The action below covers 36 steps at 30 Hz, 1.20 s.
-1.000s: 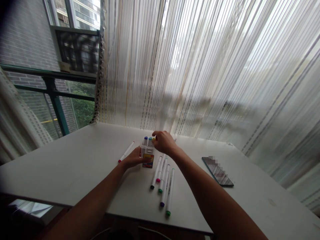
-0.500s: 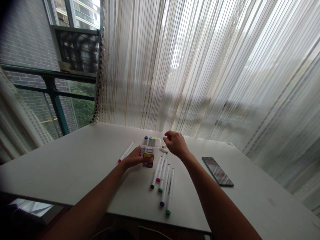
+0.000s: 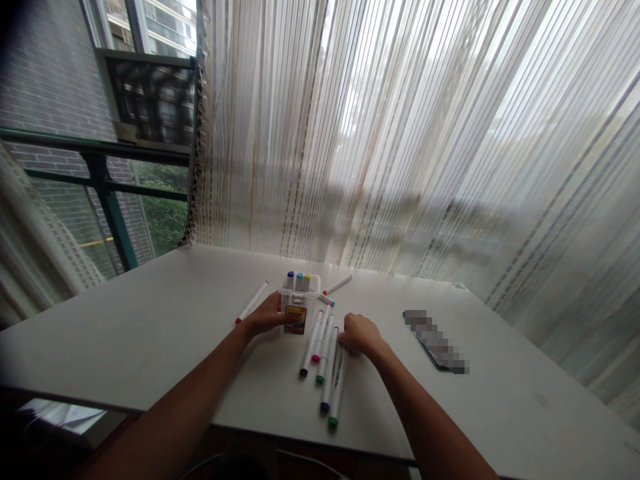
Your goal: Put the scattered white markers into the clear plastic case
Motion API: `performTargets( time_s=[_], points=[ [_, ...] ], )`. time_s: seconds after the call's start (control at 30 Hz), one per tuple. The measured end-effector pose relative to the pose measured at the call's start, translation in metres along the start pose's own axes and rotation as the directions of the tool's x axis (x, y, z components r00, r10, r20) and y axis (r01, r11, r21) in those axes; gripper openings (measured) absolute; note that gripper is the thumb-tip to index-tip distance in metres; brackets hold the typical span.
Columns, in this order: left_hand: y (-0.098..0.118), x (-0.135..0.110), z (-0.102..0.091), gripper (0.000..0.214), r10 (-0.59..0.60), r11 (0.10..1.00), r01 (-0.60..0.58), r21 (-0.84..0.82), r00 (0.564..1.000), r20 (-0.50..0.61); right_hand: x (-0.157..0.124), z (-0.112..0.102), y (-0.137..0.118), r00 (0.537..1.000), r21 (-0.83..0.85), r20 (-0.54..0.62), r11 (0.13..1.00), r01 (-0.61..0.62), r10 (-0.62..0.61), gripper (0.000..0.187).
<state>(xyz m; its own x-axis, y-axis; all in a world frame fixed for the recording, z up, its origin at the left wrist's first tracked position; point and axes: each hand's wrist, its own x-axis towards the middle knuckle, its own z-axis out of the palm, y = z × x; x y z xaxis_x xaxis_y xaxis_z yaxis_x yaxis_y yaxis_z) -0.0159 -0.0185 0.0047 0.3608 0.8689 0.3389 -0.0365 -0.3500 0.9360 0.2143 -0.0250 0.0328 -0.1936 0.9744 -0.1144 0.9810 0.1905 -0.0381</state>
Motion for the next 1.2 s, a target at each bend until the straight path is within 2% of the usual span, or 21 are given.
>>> performTargets(
  time_s=[0.23, 0.47, 0.7, 0.87, 0.93, 1.03, 1.13, 1.2],
  points=[
    [0.000, 0.000, 0.000, 0.059, -0.002, 1.000, 0.002, -0.005, 1.000, 0.001, -0.001, -0.005, 0.000, 1.000, 0.066, 0.006, 0.998, 0.013, -0.013, 0.019],
    [0.000, 0.000, 0.000, 0.057, 0.003, 1.000, -0.003, -0.009, 1.000, 0.003, -0.005, -0.018, 0.006, 0.998, 0.269, 0.046, 0.962, 0.038, -0.052, 0.021],
    [0.002, -0.001, 0.001, 0.055, 0.001, 1.000, -0.001, -0.008, 1.000, -0.004, -0.009, -0.032, 0.019, 0.990, 0.523, 0.046, 0.847, 0.091, -0.134, 0.019],
    [0.001, -0.001, 0.000, 0.052, -0.002, 1.000, 0.002, -0.005, 1.000, -0.011, -0.015, -0.047, 0.028, 0.980, 0.636, 0.038, 0.761, 0.127, -0.196, 0.019],
    [0.000, -0.001, 0.000, 0.052, -0.001, 1.000, 0.001, -0.012, 1.000, -0.005, -0.018, -0.056, 0.031, 0.970, 0.704, 0.033, 0.695, 0.148, -0.240, 0.024],
    [0.000, 0.000, 0.001, 0.053, 0.000, 1.000, 0.000, -0.016, 1.000, 0.001, -0.024, -0.071, 0.033, 0.955, 0.857, -0.050, 0.479, 0.192, -0.293, 0.034],
    [0.000, 0.000, 0.001, 0.054, -0.001, 1.000, 0.001, -0.014, 1.000, -0.005, -0.031, -0.091, 0.029, 0.944, 0.915, -0.268, 0.258, 0.312, -0.190, 0.037],
    [0.000, 0.000, 0.001, 0.054, -0.002, 1.000, 0.002, -0.011, 1.000, -0.011, -0.035, -0.106, 0.023, 0.905, 0.885, -0.418, 0.194, 0.424, -0.077, 0.035]
  ],
)
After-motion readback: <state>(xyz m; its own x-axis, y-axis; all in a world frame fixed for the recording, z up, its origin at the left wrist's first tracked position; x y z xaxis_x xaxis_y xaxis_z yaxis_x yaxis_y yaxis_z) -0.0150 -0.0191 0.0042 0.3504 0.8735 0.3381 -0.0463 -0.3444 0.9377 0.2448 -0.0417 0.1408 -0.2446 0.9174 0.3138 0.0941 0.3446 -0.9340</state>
